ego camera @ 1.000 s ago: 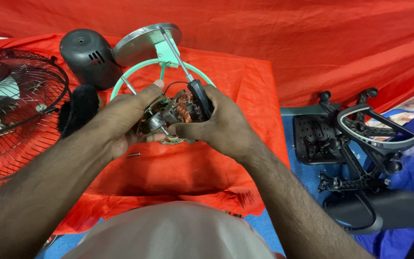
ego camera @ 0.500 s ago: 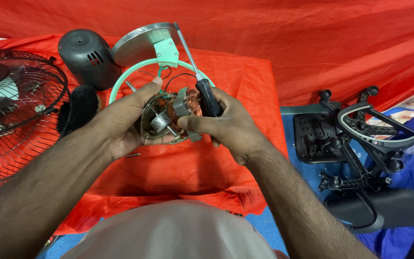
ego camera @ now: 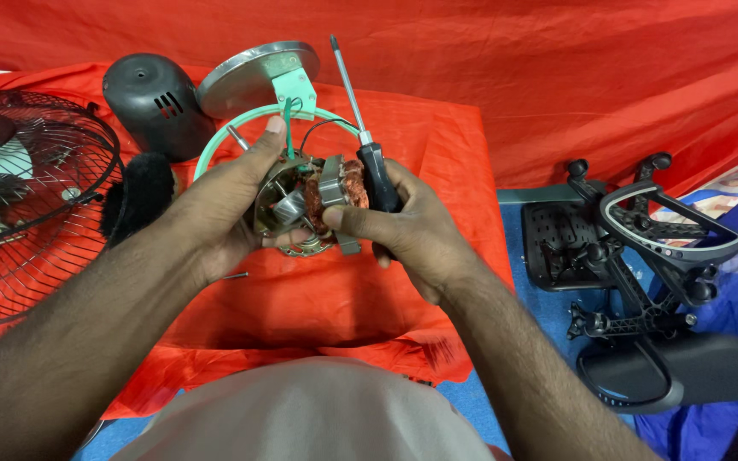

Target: The person uses a screwdriver to unscrew fasteners from an electric fan motor resting on a red cloth, holding the motor steady with the other hand. They remove screws, set the screwdriver down, and pull the motor housing apart, separating the motor from its casing and other fan components.

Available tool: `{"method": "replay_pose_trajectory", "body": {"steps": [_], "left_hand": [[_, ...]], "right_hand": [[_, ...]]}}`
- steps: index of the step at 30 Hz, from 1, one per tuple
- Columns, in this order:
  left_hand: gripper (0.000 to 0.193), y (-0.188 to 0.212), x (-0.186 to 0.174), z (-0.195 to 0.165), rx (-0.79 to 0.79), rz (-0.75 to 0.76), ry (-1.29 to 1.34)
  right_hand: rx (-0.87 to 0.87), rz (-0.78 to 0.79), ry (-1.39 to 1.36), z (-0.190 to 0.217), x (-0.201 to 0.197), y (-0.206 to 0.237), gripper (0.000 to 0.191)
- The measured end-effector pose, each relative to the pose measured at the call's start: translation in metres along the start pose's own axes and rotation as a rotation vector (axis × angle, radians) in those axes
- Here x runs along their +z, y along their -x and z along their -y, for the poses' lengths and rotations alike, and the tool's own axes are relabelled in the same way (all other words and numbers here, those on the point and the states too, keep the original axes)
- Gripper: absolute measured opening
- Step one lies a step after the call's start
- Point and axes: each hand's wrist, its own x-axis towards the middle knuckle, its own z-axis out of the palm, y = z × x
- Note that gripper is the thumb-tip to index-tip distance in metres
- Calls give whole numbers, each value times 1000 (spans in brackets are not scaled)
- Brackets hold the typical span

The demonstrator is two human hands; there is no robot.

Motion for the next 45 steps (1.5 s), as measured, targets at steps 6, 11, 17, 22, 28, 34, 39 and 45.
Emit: {"method": "replay_pose_trajectory", "body": {"steps": [6, 11, 17, 22, 28, 34, 39, 45], "left_hand": [[58, -1, -2, 6, 33, -104, -68], [57, -6, 0, 17, 102, -148, 12], [60, -17, -19, -17, 155, -230, 186], [59, -20, -31, -31, 144, -272, 239], [66, -20, -41, -14, 113, -360, 369], [63, -22, -63, -7, 129, -428, 446], [61, -18, -66, -4, 117, -404, 369], [59, -14, -38, 11, 18, -276, 348]], "right_hand": [[29, -58, 232, 12, 12, 8, 53], [-15, -121, 262, 11, 23, 7, 52], [-6, -62, 170, -4, 26, 16, 45], [80, -113, 125, -14, 23, 20, 43], [228, -254, 149, -21, 7, 17, 41], [263, -512, 37, -42, -19, 11, 34], [155, -626, 182, -60, -36, 0, 41], [-230, -383, 475, -67, -21, -20, 38]]}}
